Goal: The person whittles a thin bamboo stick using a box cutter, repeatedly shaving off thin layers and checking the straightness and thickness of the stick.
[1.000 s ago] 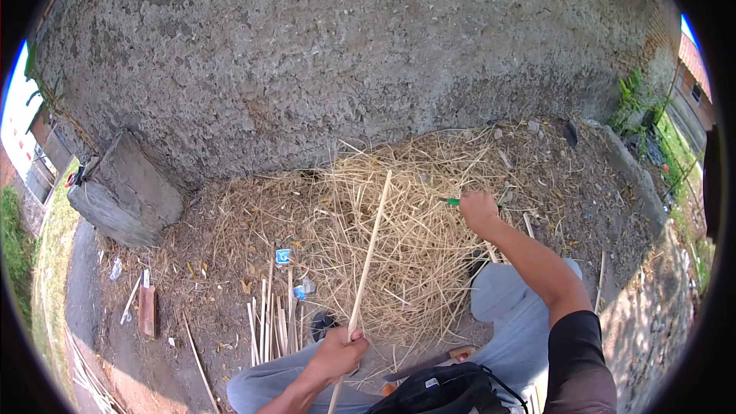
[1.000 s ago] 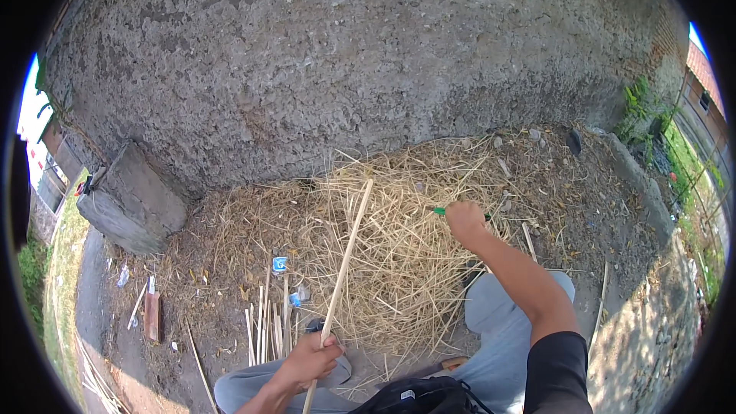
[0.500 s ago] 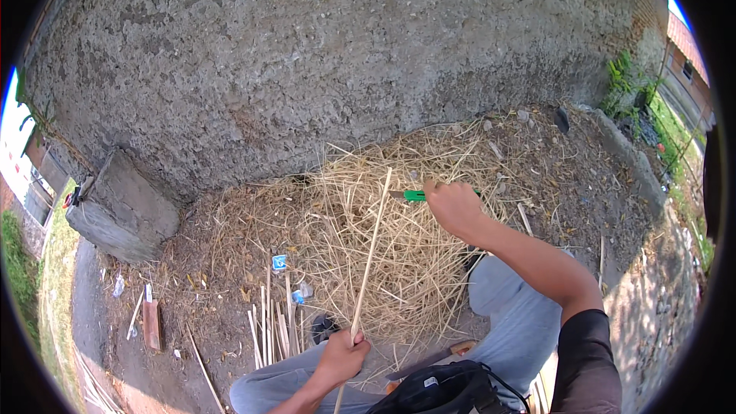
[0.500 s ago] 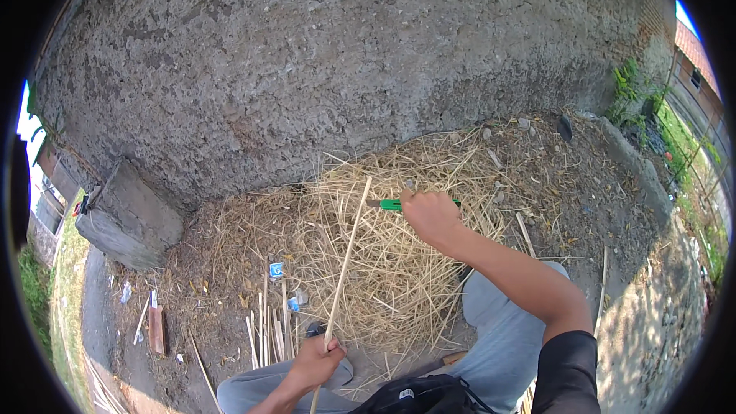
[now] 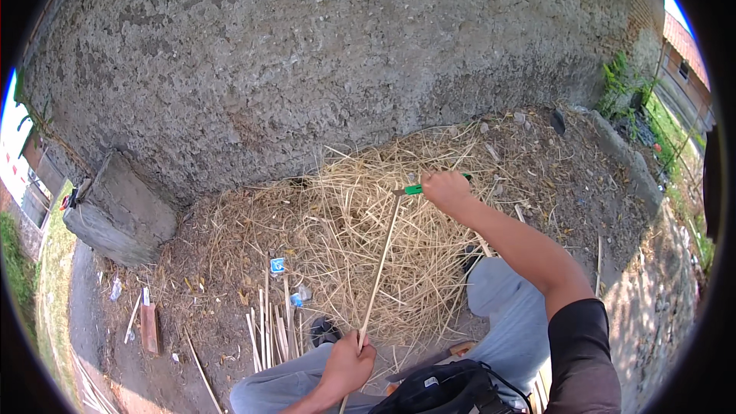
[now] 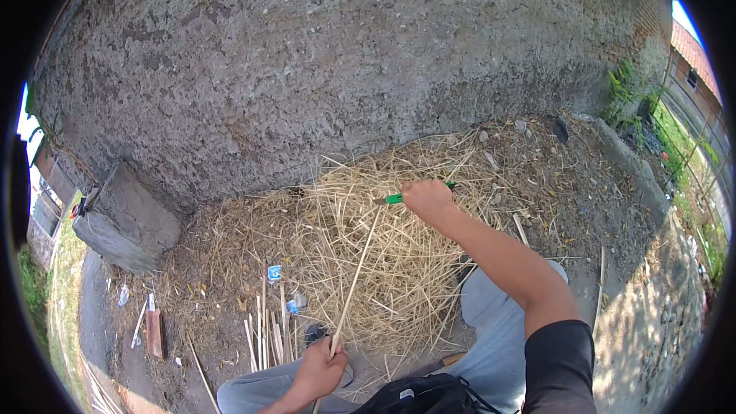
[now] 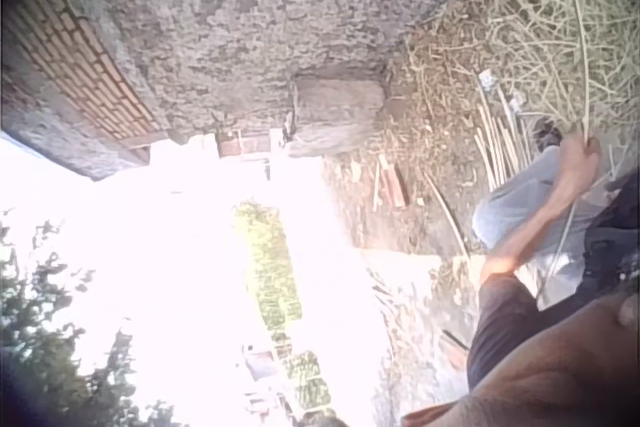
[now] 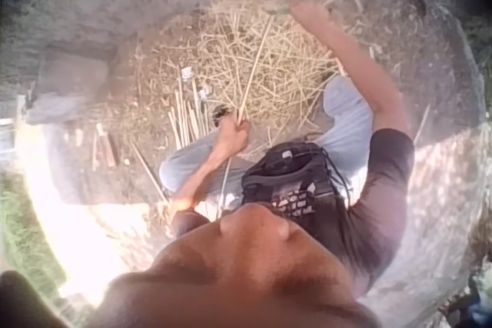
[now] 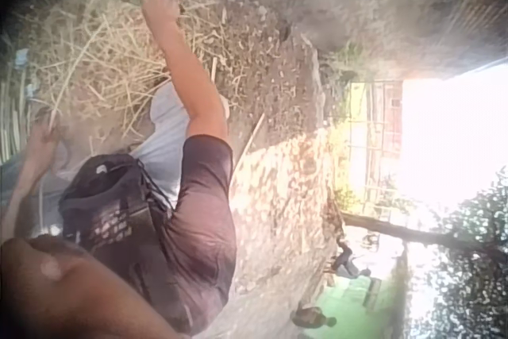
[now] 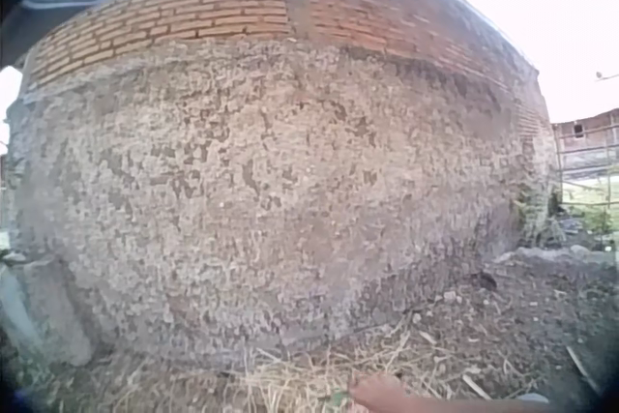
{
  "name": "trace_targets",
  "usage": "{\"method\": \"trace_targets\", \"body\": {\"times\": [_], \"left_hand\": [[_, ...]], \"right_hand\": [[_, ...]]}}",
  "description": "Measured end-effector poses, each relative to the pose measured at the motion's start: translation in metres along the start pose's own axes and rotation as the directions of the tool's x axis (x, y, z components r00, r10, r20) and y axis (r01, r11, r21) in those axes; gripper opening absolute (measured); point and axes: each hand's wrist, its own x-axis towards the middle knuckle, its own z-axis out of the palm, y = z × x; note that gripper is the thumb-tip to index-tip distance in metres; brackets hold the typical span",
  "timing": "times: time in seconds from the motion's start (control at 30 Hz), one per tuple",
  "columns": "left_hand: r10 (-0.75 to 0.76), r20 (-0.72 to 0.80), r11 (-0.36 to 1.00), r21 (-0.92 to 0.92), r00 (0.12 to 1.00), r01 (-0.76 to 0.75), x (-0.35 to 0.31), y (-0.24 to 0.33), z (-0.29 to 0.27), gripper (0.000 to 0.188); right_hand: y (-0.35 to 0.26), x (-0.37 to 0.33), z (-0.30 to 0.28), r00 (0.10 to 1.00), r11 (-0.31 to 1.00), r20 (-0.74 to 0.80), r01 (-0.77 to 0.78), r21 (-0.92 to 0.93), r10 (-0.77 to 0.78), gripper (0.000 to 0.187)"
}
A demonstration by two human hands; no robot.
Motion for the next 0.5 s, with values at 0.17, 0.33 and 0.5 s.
{"method": "trace_targets", "body": {"times": [0.17,0.33,0.5], "left_hand": [[0.034,0.039,0.995,-0.097,0.999,-0.030,0.018,-0.042,-0.020,0.018],[-0.010,-0.218,1.000,-0.010,0.976,0.008,0.035,-0.025,-0.029,0.027],[0.064,-0.250,0.996,0.083,0.966,-0.044,0.024,0.007,-0.021,0.039]], "right_hand": [[0.135,-0.005,0.051,0.805,0.869,0.382,-0.307,-0.388,0.455,0.012],[0.123,-0.056,0.032,0.857,0.873,0.352,-0.455,0.176,0.376,0.021],[0.040,-0.087,-0.073,0.953,0.638,0.280,-0.289,0.714,0.118,0.030]]}}
